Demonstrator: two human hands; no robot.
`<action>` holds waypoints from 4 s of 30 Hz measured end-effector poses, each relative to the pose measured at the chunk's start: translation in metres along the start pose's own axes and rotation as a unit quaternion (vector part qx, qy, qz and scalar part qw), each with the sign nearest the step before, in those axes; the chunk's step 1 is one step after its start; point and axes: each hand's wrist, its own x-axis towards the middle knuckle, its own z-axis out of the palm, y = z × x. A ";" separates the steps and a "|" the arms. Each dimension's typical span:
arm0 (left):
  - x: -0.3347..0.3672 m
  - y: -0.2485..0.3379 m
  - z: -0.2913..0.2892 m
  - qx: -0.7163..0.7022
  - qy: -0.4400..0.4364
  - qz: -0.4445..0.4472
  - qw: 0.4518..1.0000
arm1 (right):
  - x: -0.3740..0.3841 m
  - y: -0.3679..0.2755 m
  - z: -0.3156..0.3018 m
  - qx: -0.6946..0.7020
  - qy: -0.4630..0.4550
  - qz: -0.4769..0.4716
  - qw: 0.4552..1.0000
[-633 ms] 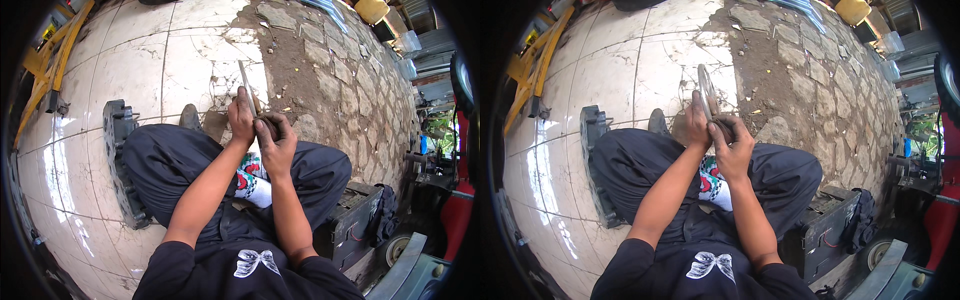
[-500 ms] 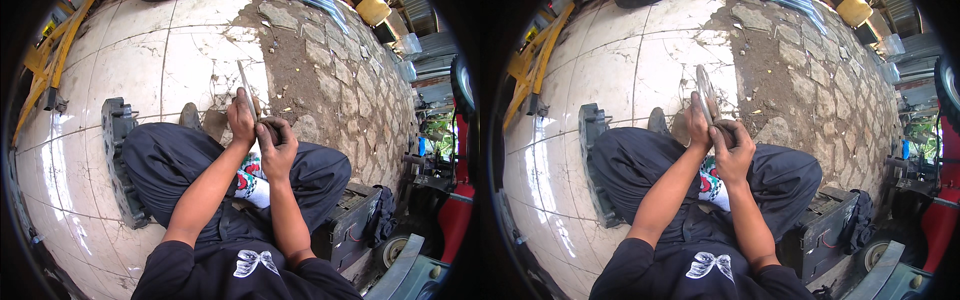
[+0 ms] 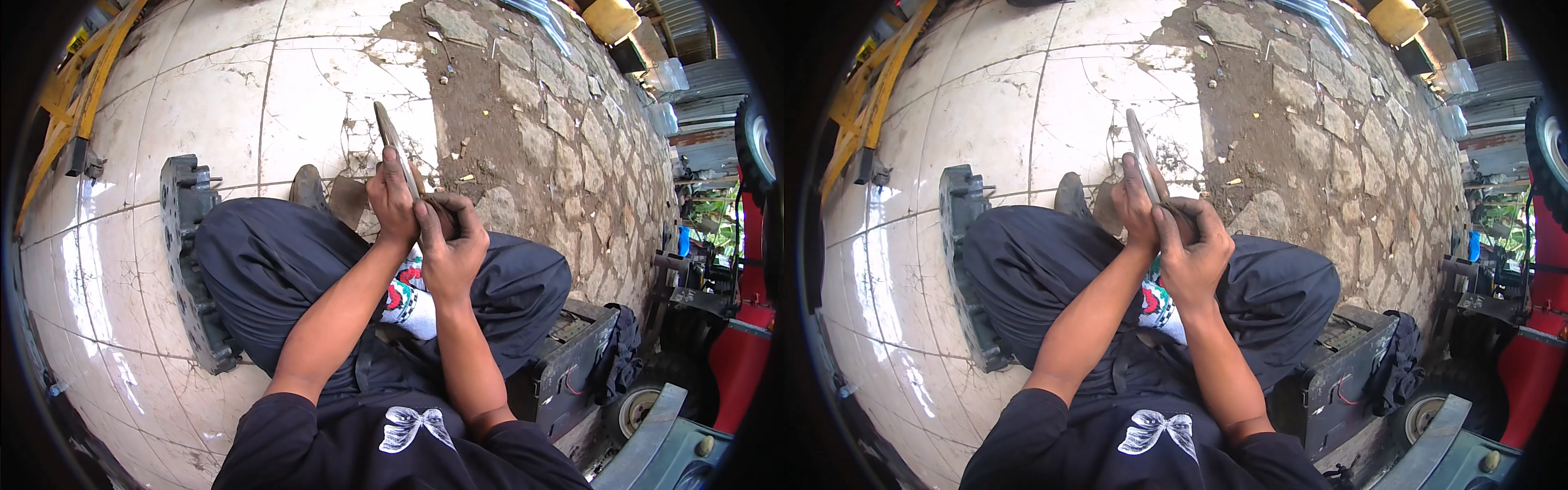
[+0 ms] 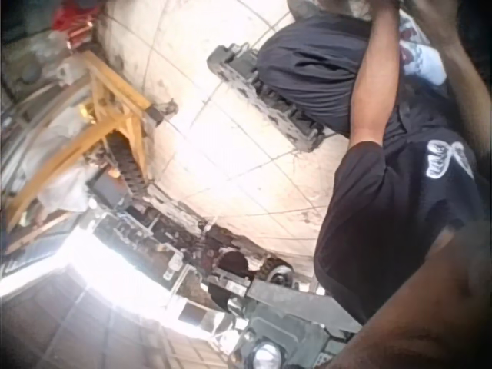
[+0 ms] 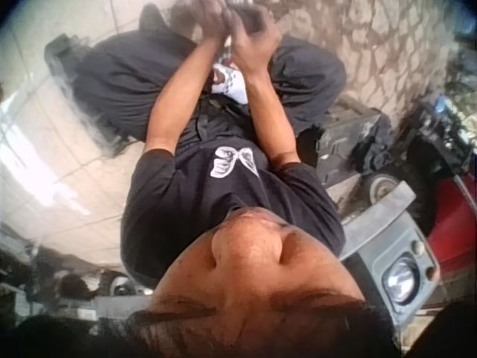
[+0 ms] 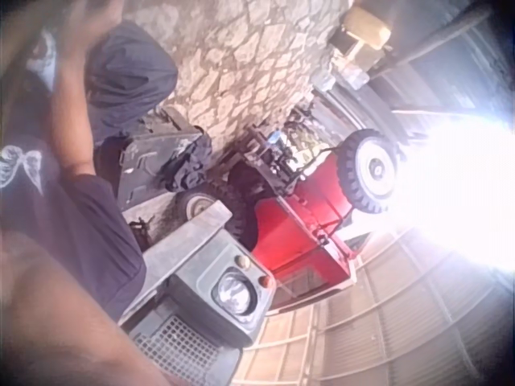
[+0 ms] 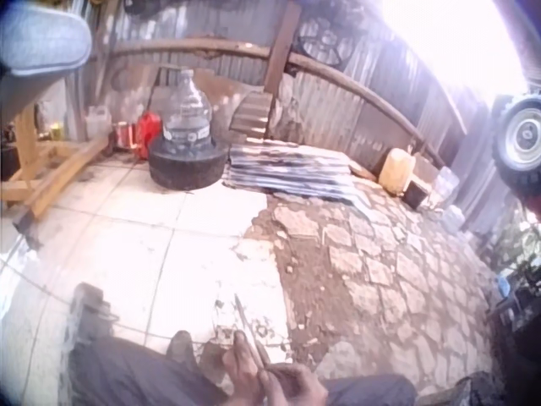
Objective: The person sits on the floor and scrubs a metal brake disc with a small abrasive block, rotating the disc to clean both faces and the edges. The person repeatedly flips the disc and continues scrubbing until the end of the clip.
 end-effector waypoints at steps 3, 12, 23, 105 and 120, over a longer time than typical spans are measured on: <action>-0.001 0.008 -0.001 -0.124 -0.017 -0.075 0.989 | 0.014 -0.008 0.008 -0.004 0.003 0.002 1.000; 0.001 0.002 0.006 -0.016 -0.023 0.085 0.996 | -0.011 0.039 -0.015 0.170 0.029 0.145 0.974; 0.024 0.023 -0.014 -0.171 0.038 -0.139 0.975 | -0.024 0.031 -0.009 0.209 -0.041 0.137 0.967; -0.006 -0.006 -0.010 -0.131 -0.066 -0.039 0.988 | 0.041 -0.018 0.015 0.026 -0.059 0.076 0.995; -0.006 -0.009 -0.003 -0.122 -0.039 -0.030 0.991 | 0.041 -0.021 0.011 -0.040 -0.051 0.061 0.996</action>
